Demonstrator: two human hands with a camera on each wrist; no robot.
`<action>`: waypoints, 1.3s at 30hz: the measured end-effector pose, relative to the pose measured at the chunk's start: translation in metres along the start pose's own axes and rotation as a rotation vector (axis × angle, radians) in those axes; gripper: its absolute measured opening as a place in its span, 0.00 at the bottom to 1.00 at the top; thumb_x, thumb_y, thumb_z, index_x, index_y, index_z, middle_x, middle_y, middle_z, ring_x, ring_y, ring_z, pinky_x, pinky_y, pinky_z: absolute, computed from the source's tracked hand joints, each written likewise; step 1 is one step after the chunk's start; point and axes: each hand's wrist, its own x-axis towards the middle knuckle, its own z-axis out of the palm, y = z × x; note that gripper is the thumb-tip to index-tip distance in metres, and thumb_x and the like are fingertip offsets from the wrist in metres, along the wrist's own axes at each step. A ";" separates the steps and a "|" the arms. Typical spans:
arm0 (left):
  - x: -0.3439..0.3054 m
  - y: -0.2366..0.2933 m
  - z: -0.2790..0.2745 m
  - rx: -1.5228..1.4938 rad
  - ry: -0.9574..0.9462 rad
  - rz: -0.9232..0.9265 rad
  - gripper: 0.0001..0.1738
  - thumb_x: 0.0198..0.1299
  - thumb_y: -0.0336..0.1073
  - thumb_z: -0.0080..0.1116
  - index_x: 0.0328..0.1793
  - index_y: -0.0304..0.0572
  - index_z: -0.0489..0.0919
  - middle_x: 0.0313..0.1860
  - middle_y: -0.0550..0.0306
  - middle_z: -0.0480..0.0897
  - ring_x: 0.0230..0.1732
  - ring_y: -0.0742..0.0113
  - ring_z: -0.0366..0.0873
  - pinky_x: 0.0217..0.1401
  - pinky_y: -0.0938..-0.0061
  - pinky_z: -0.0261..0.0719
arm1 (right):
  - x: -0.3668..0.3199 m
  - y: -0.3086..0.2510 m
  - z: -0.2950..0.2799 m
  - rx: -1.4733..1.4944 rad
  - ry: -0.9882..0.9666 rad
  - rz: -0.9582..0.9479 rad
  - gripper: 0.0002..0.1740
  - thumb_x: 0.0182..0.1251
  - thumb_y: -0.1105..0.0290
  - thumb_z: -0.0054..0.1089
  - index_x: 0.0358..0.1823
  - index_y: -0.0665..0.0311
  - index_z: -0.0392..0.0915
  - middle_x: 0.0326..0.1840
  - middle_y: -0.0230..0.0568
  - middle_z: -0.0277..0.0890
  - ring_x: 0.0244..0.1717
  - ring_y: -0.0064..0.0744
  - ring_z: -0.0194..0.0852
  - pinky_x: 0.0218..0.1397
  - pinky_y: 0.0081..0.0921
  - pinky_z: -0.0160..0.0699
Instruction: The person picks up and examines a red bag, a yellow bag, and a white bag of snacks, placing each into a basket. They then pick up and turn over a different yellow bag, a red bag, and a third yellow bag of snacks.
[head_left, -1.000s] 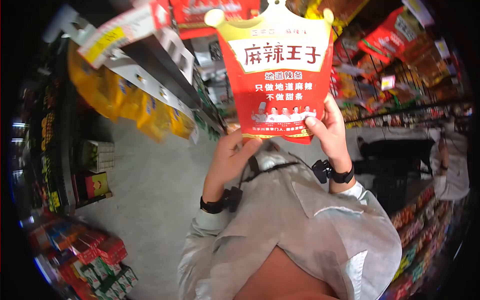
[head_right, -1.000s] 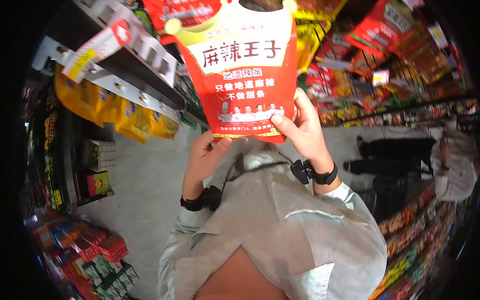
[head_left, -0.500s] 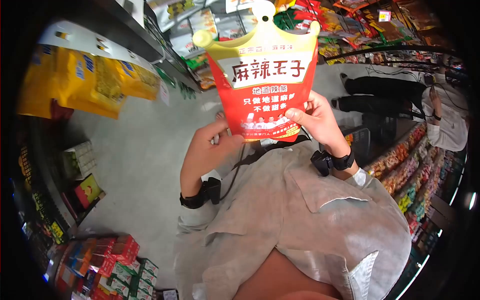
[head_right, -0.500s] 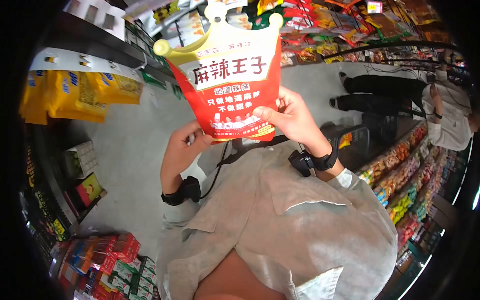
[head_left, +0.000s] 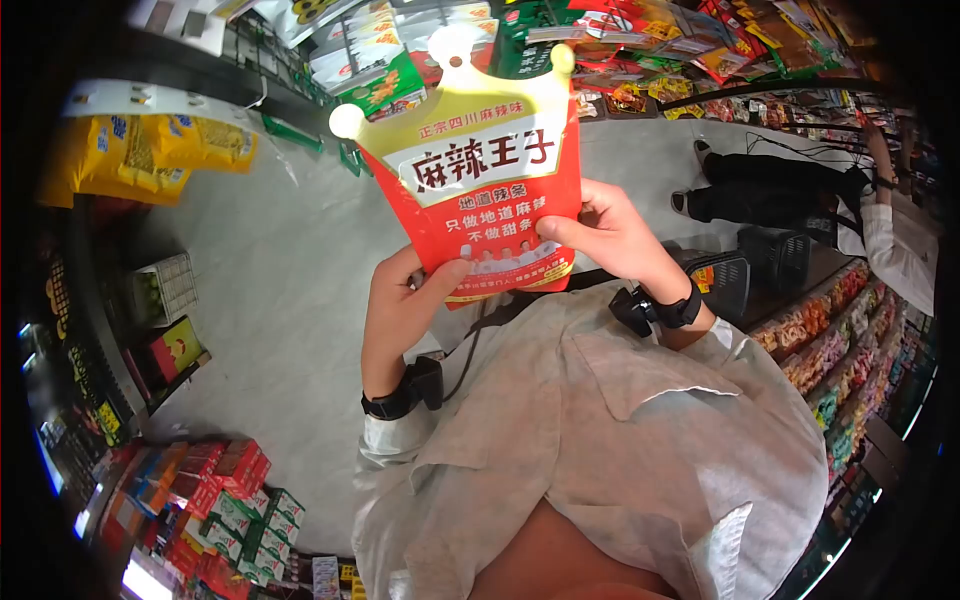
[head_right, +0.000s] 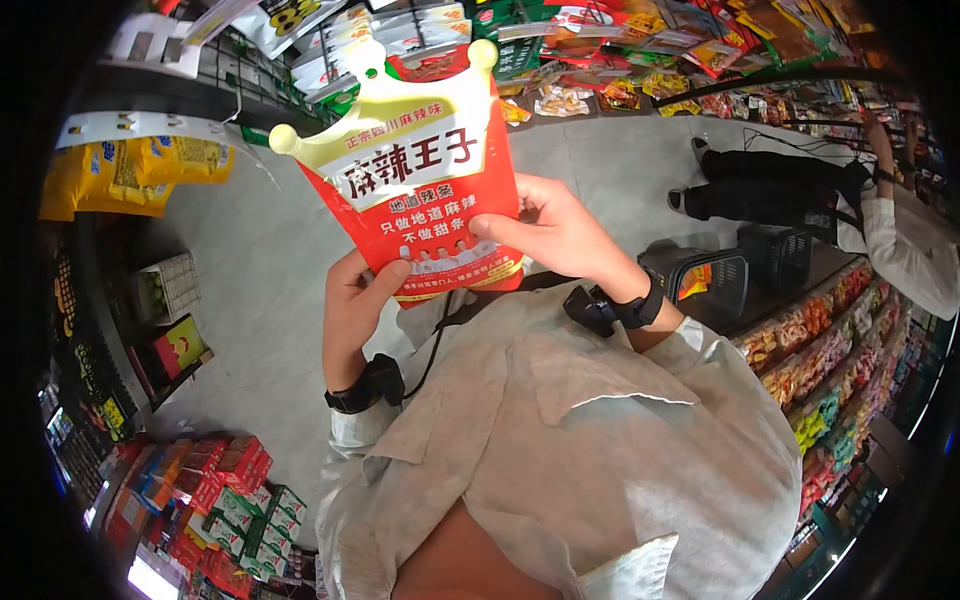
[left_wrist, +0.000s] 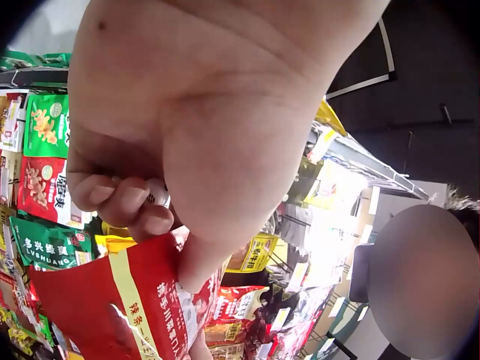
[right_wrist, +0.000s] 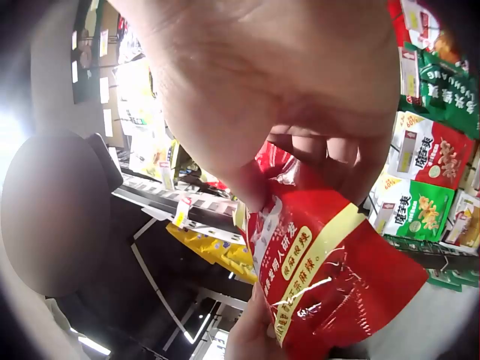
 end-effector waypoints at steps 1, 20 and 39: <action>-0.001 -0.001 0.016 0.020 0.005 -0.003 0.11 0.68 0.32 0.67 0.52 0.34 0.87 0.40 0.62 0.88 0.36 0.81 0.77 0.38 0.82 0.73 | -0.008 0.003 -0.013 -0.024 -0.008 -0.010 0.14 0.75 0.76 0.63 0.59 0.68 0.81 0.52 0.33 0.86 0.50 0.18 0.81 0.56 0.25 0.83; -0.026 -0.016 0.299 0.102 -0.164 -0.203 0.11 0.71 0.30 0.64 0.55 0.34 0.86 0.43 0.62 0.88 0.39 0.79 0.79 0.41 0.78 0.78 | -0.211 0.048 -0.193 0.158 0.169 0.038 0.17 0.73 0.70 0.67 0.59 0.70 0.80 0.48 0.37 0.88 0.46 0.19 0.84 0.51 0.23 0.84; -0.088 -0.071 0.280 -0.121 -0.423 -0.270 0.13 0.71 0.32 0.65 0.57 0.32 0.84 0.46 0.63 0.87 0.43 0.81 0.79 0.46 0.81 0.78 | -0.315 0.049 -0.093 -0.027 0.422 0.178 0.20 0.74 0.72 0.65 0.64 0.69 0.77 0.56 0.39 0.85 0.57 0.20 0.78 0.62 0.26 0.79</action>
